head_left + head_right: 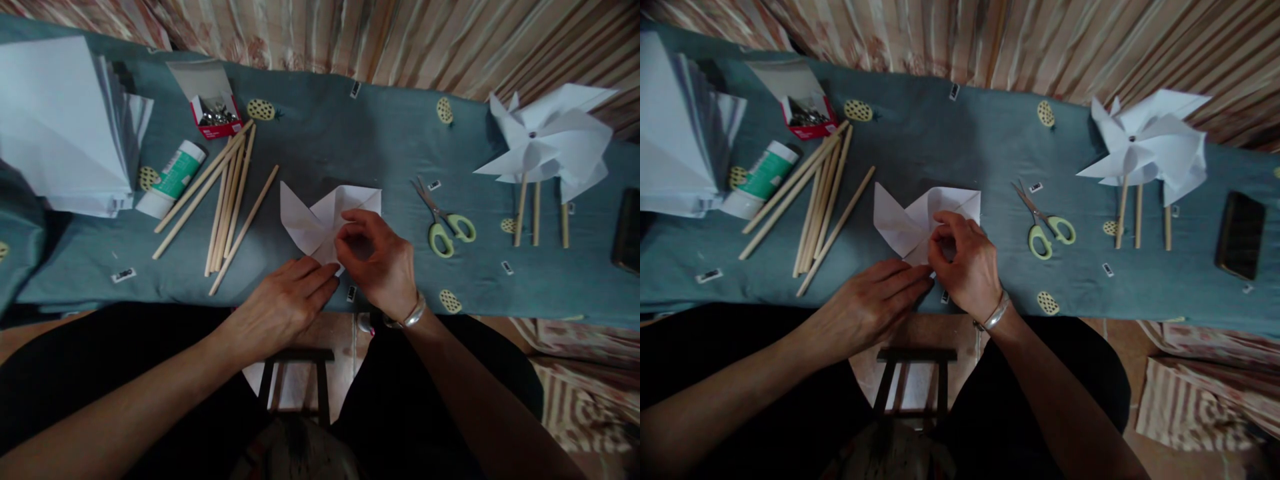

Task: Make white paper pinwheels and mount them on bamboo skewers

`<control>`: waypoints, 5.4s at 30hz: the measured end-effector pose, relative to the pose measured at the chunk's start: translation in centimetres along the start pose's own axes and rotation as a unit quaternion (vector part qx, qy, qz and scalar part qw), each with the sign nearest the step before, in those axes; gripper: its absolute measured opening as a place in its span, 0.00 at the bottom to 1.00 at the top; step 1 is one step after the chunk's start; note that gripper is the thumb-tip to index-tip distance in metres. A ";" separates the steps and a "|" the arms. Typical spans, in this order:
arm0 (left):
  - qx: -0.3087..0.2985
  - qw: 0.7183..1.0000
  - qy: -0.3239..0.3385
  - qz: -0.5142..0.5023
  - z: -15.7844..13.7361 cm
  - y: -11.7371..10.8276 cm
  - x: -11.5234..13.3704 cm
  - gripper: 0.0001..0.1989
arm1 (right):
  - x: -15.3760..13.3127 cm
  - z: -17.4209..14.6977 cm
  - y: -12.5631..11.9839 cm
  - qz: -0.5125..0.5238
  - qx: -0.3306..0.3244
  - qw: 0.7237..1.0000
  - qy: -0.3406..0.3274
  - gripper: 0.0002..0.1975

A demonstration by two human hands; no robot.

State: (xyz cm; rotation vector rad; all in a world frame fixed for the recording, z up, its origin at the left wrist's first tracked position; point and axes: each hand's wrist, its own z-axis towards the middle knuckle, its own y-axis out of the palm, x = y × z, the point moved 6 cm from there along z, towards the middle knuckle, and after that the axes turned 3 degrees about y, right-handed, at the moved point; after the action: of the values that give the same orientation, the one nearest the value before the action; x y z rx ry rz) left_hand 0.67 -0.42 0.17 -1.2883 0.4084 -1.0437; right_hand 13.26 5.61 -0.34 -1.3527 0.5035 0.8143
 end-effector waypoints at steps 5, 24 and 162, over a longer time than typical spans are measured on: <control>-0.015 1.000 -0.005 0.001 -0.1 0.1 0.0 0.13 | 0.1 0.0 0.2 0.011 -0.009 1.000 0.002 0.14; -0.002 1.000 0.001 -0.009 -0.2 -0.2 0.2 0.15 | 0.4 0.3 0.7 0.014 -0.009 1.000 0.003 0.12; 0.024 0.998 0.022 0.048 1.1 -0.8 0.6 0.07 | 3.7 -1.7 -6.6 -0.088 0.012 0.995 0.036 0.15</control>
State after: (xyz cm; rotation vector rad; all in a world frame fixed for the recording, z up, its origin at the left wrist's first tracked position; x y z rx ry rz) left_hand 1.46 -0.23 1.43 -1.1932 0.4722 -0.9965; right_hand 20.88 4.69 0.95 -1.3863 0.4414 0.6162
